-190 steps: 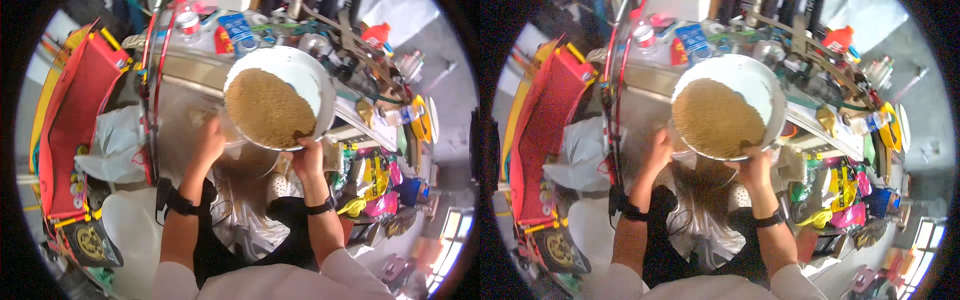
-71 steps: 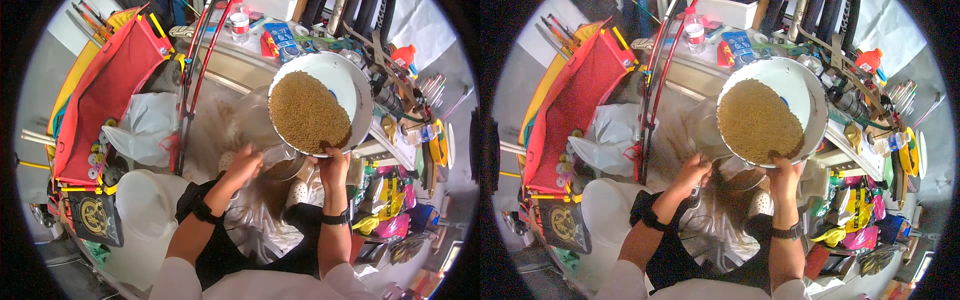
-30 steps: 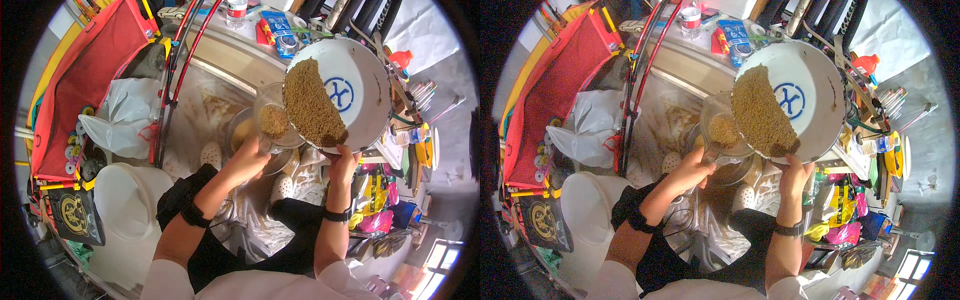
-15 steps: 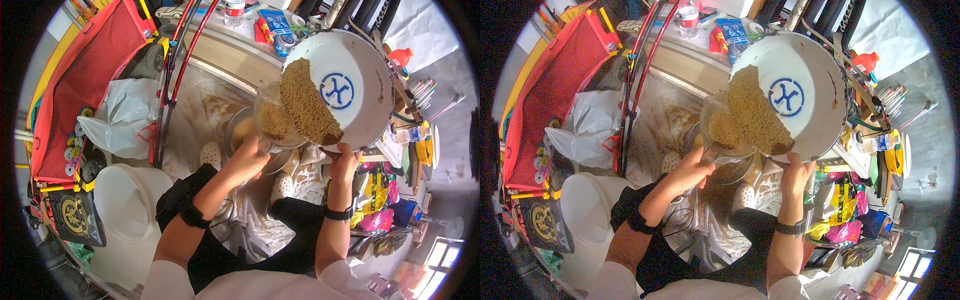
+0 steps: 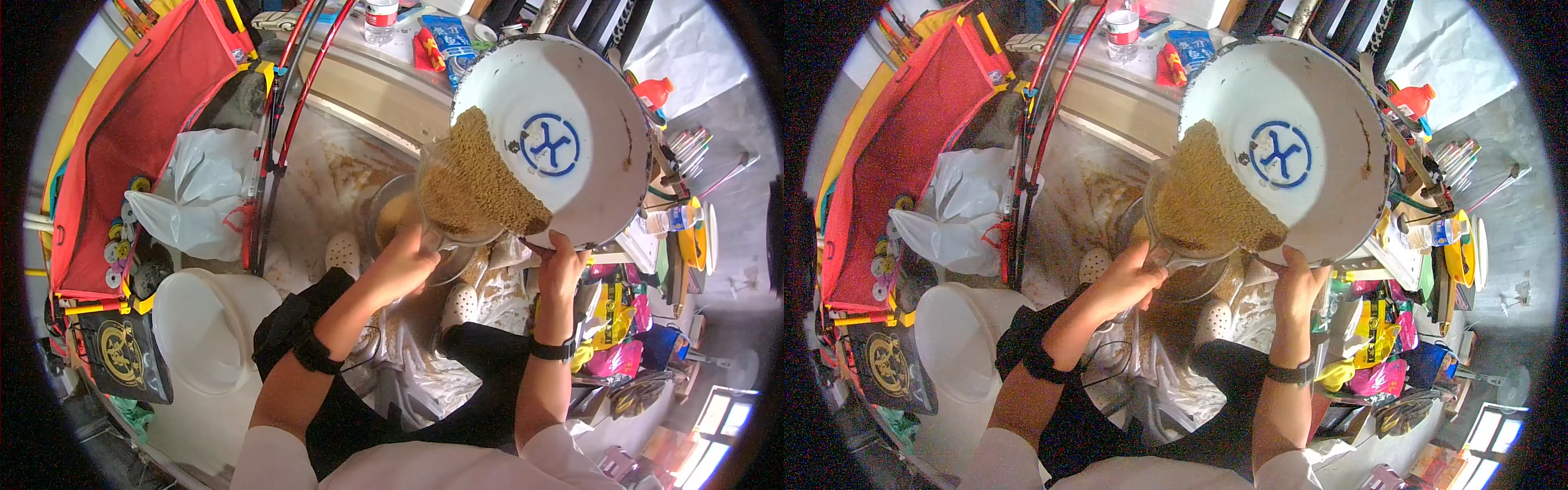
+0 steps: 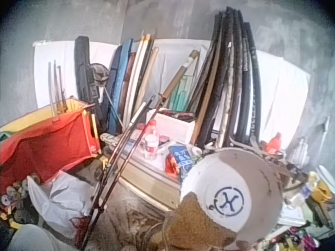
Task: Bagging granular fishing bait material into small plastic bags.
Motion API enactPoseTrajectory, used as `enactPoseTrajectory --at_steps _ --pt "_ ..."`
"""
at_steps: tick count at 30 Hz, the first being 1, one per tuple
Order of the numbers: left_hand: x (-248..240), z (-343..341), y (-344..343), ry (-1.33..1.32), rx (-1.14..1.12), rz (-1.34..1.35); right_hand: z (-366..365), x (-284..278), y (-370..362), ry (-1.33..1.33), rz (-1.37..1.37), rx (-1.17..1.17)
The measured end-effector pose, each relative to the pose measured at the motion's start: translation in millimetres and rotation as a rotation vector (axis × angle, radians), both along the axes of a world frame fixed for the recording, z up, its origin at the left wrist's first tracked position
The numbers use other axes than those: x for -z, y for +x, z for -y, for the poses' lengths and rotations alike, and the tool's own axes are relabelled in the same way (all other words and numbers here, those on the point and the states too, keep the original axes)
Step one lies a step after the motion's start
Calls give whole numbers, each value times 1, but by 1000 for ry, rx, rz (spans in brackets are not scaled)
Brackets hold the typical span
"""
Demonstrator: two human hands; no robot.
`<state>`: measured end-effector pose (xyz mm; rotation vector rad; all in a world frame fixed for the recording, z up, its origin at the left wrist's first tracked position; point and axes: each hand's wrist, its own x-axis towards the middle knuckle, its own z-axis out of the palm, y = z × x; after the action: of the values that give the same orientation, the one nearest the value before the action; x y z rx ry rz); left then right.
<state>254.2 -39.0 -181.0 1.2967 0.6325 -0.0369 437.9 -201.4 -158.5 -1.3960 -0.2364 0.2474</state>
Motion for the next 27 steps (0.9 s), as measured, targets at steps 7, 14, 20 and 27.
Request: enactPoseTrajectory --at_steps 7,14,20,27 --pt "-5 2 1 8 8 16 4 9 4 -31 51 2" --pt "-2 2 0 18 10 -5 7 12 -4 -160 330 -2" --pt "-3 3 0 17 -15 -30 0 6 -12 -268 863 -91" --pt "5 2 2 -56 21 15 6 12 -4 -229 404 -32"
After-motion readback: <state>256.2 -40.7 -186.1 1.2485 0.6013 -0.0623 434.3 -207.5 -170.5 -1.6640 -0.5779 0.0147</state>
